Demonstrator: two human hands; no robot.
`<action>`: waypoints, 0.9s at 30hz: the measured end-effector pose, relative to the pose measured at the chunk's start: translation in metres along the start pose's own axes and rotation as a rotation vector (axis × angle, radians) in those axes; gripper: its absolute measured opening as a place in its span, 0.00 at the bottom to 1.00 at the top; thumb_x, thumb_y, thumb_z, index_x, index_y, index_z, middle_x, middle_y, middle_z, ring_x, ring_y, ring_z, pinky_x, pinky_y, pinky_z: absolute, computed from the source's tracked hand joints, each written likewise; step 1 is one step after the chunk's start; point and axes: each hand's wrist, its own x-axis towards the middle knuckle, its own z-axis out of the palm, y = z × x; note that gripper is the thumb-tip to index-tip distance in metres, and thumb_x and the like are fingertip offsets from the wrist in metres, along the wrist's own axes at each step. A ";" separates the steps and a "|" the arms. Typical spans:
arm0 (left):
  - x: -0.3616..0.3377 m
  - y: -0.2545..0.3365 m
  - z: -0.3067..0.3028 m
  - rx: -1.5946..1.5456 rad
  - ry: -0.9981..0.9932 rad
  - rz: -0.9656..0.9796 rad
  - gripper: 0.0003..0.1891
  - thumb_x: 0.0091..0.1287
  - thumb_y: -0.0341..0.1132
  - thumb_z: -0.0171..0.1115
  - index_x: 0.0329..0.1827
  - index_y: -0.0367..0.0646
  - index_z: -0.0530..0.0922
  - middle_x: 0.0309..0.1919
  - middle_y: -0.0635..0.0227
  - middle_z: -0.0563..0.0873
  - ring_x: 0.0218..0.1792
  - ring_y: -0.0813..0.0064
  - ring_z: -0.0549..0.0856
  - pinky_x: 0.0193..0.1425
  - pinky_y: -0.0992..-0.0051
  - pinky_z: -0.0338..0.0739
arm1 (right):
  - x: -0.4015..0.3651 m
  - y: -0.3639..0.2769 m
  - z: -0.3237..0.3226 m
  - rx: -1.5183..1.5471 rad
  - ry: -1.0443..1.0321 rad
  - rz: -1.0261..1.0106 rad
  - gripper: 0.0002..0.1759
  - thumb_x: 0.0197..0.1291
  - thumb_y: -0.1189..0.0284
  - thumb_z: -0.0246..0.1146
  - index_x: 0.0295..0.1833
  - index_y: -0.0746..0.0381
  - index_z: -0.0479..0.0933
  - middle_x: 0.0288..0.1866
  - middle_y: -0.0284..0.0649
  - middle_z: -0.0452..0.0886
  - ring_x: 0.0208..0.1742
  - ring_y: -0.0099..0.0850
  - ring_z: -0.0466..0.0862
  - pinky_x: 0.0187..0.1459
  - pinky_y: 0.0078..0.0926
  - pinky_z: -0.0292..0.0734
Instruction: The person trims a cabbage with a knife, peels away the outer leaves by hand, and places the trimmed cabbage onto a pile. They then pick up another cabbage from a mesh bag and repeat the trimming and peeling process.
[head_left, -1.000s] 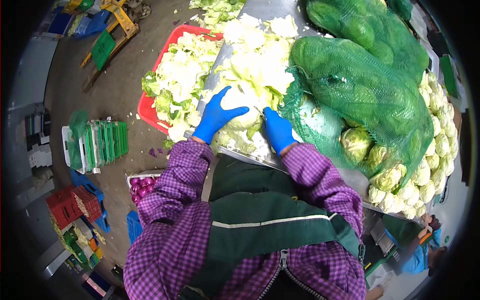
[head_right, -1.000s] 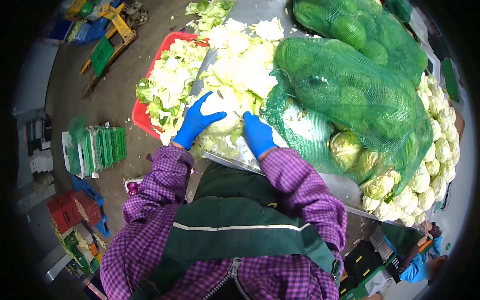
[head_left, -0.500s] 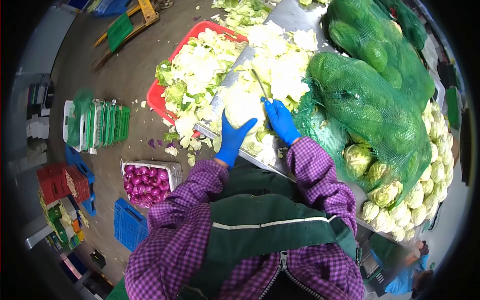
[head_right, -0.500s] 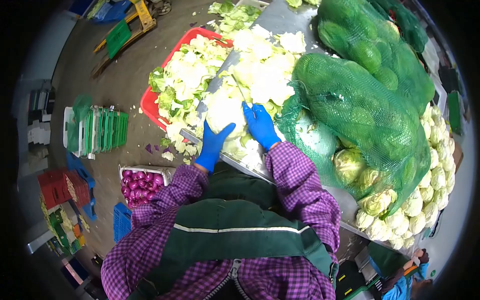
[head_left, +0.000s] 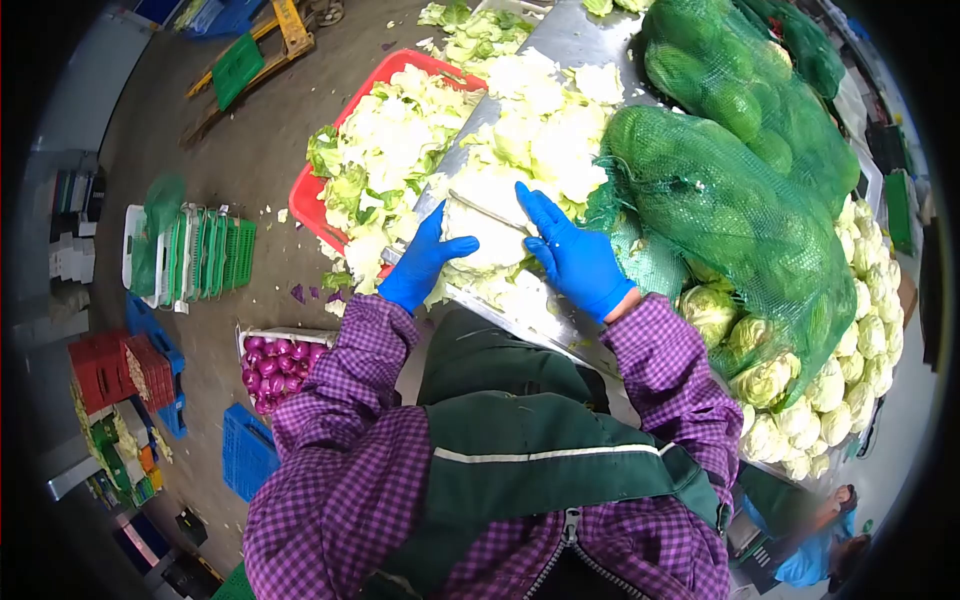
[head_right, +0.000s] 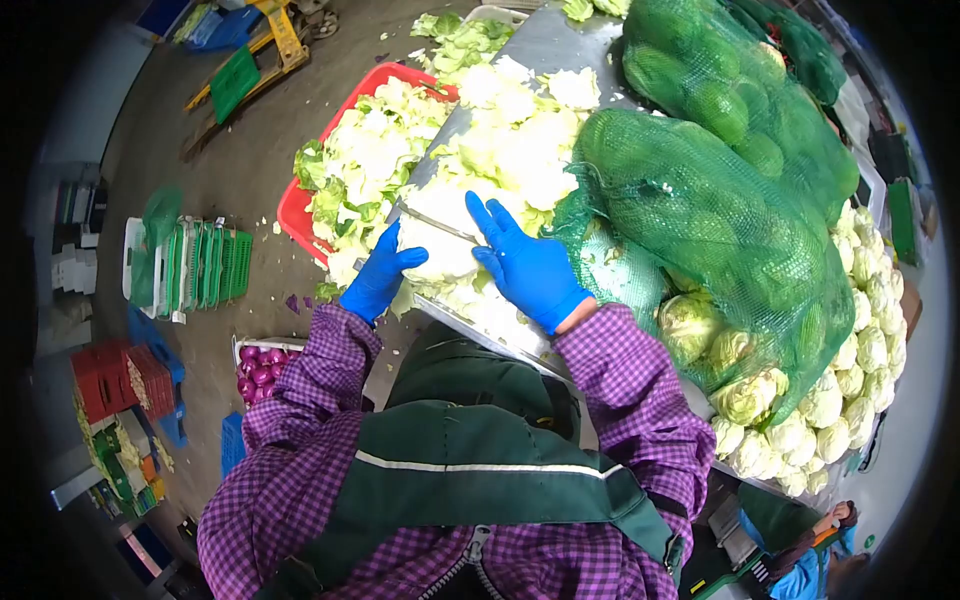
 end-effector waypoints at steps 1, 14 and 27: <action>0.001 -0.002 0.003 0.002 -0.009 -0.005 0.43 0.54 0.33 0.70 0.73 0.37 0.59 0.63 0.61 0.73 0.62 0.70 0.73 0.67 0.71 0.67 | -0.002 -0.003 0.003 -0.040 0.027 0.041 0.34 0.67 0.58 0.54 0.76 0.43 0.52 0.66 0.51 0.71 0.31 0.49 0.84 0.31 0.40 0.81; 0.010 -0.013 -0.002 0.049 -0.098 -0.058 0.40 0.55 0.31 0.70 0.71 0.36 0.61 0.59 0.63 0.76 0.58 0.74 0.76 0.63 0.73 0.70 | -0.021 0.017 -0.003 0.169 -0.077 0.048 0.32 0.68 0.60 0.53 0.76 0.43 0.53 0.66 0.52 0.71 0.52 0.49 0.81 0.48 0.40 0.80; 0.012 0.004 0.013 0.349 -0.397 0.105 0.52 0.39 0.32 0.78 0.73 0.41 0.61 0.67 0.62 0.70 0.68 0.70 0.67 0.74 0.70 0.55 | 0.004 0.087 0.056 1.137 0.398 0.735 0.26 0.73 0.56 0.49 0.64 0.64 0.71 0.41 0.40 0.84 0.33 0.25 0.82 0.38 0.24 0.79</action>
